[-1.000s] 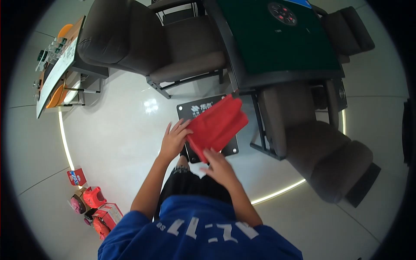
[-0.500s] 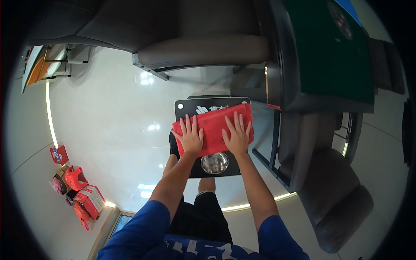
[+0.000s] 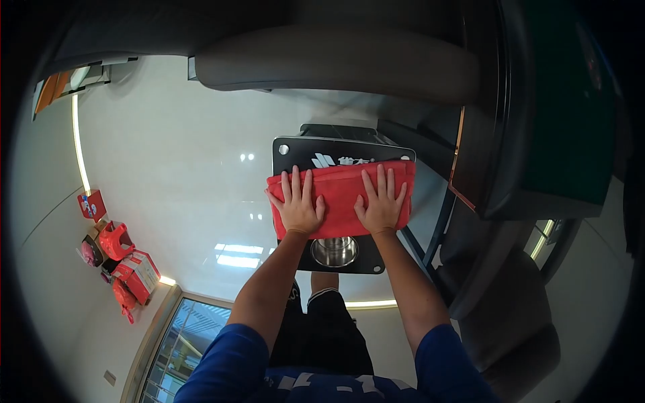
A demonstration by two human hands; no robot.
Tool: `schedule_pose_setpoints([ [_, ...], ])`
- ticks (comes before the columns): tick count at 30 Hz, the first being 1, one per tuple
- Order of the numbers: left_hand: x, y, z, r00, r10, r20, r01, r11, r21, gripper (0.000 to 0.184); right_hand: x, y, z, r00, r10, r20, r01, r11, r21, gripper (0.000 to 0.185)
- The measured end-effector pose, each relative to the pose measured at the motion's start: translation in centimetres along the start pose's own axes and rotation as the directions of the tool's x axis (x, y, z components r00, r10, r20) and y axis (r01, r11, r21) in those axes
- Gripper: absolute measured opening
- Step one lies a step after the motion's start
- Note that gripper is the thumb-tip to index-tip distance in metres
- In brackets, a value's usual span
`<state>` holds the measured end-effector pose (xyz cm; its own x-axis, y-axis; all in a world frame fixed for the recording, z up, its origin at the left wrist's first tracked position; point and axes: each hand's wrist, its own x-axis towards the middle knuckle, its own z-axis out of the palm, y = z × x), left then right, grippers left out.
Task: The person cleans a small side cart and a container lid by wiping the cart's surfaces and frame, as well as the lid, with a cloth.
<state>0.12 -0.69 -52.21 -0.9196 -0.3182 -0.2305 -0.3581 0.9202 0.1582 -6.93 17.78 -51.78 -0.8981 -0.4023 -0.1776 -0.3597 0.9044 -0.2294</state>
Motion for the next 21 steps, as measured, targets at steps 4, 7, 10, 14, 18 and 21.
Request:
schedule_pose_setpoints([
  [4, -0.1, 0.8, 0.3, 1.000, 0.005, 0.009, -0.005, 1.000, -0.003, 0.063, 0.0, 0.8, -0.3, 1.000, 0.010, 0.006, -0.010, 1.000, -0.015, 0.064],
  [7, 0.0, 1.2, 0.8, 1.000, 0.006, -0.002, -0.006, 1.000, -0.001, 0.063, -0.1, 0.9, -0.1, 1.000, 0.009, -0.017, -0.010, 1.000, -0.018, 0.064],
  [10, 0.2, 1.1, 0.5, 1.000, 0.013, -0.011, -0.013, 1.000, 0.001, 0.063, 0.2, 1.0, -0.5, 1.000, 0.020, 0.001, -0.020, 0.999, -0.044, 0.064],
  [14, 0.2, 1.2, 0.7, 0.999, 0.019, -0.051, -0.019, 1.000, -0.010, 0.063, 0.0, 0.9, -0.1, 0.998, 0.005, -0.067, -0.008, 0.999, -0.035, 0.065],
  [18, -0.3, 1.8, 0.4, 0.998, 0.026, -0.049, -0.027, 0.999, -0.025, 0.062, -0.6, 0.9, -0.4, 0.996, 0.010, -0.087, -0.015, 0.999, -0.050, 0.065],
  [21, -0.5, 1.9, 0.6, 0.994, 0.028, -0.110, -0.033, 0.999, -0.041, 0.061, -1.0, 0.7, -0.2, 0.990, 0.024, -0.140, -0.033, 0.998, -0.062, 0.063],
])
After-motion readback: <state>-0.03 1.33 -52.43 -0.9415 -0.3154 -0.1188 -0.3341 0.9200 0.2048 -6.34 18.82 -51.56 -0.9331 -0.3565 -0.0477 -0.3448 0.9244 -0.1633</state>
